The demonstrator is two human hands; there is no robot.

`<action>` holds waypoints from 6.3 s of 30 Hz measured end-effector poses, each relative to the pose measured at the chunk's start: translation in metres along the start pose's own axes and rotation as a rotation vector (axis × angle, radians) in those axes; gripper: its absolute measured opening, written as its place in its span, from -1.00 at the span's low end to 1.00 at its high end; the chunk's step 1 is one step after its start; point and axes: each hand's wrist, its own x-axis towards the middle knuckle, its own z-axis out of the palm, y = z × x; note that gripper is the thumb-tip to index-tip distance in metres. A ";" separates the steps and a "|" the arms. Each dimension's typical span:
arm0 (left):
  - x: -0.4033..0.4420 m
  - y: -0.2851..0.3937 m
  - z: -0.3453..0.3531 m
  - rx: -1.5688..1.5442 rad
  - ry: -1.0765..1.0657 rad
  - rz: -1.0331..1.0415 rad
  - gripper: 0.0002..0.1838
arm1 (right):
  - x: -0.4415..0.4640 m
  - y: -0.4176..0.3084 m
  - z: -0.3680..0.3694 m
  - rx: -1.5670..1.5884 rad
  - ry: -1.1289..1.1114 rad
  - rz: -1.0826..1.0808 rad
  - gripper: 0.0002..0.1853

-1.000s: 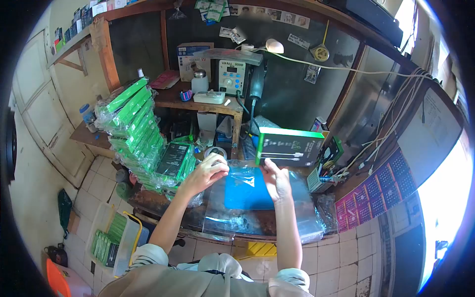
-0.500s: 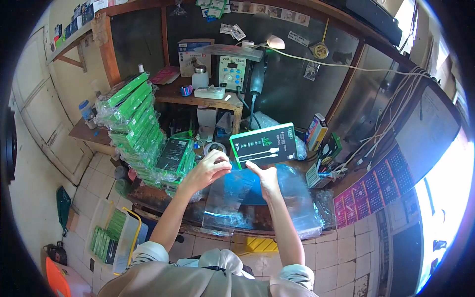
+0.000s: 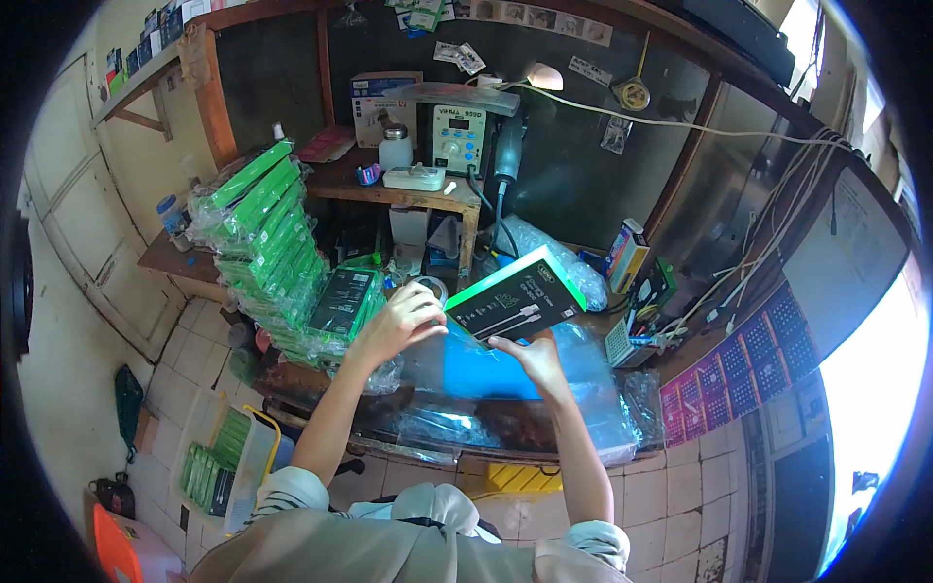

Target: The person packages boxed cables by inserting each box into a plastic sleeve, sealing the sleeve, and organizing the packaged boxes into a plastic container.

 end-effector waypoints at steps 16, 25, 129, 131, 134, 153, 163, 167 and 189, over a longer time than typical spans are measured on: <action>-0.002 -0.005 -0.001 0.081 -0.021 0.221 -0.82 | 0.007 -0.028 -0.033 -0.012 -0.300 0.190 -0.57; -0.007 -0.009 0.007 0.076 -0.023 0.248 -0.83 | 0.019 -0.037 -0.032 -0.152 -0.341 0.219 -0.66; -0.021 -0.015 0.002 -0.049 0.171 -0.164 -0.89 | 0.024 -0.013 0.029 -0.549 -0.031 -0.704 -0.85; -0.021 -0.016 0.004 -0.054 0.195 -0.167 -0.87 | 0.025 -0.014 0.029 -0.558 -0.019 -0.705 -0.85; -0.017 -0.012 0.001 -0.052 0.262 -0.185 -0.85 | 0.025 -0.019 0.028 -0.578 0.017 -0.674 -0.86; -0.020 -0.021 0.070 -0.828 0.346 -0.668 -0.89 | 0.014 0.031 0.031 0.129 0.029 -0.106 -0.24; 0.016 -0.013 0.011 -1.204 0.454 -0.611 -0.80 | 0.027 -0.002 0.056 0.107 0.113 -0.313 -0.93; -0.010 -0.027 0.030 -0.957 0.435 -0.483 -0.42 | 0.028 -0.014 0.065 0.096 0.181 -0.353 -0.93; 0.001 -0.012 0.078 -1.016 0.516 -0.669 -0.84 | 0.018 0.027 0.032 0.035 0.369 -0.134 -0.82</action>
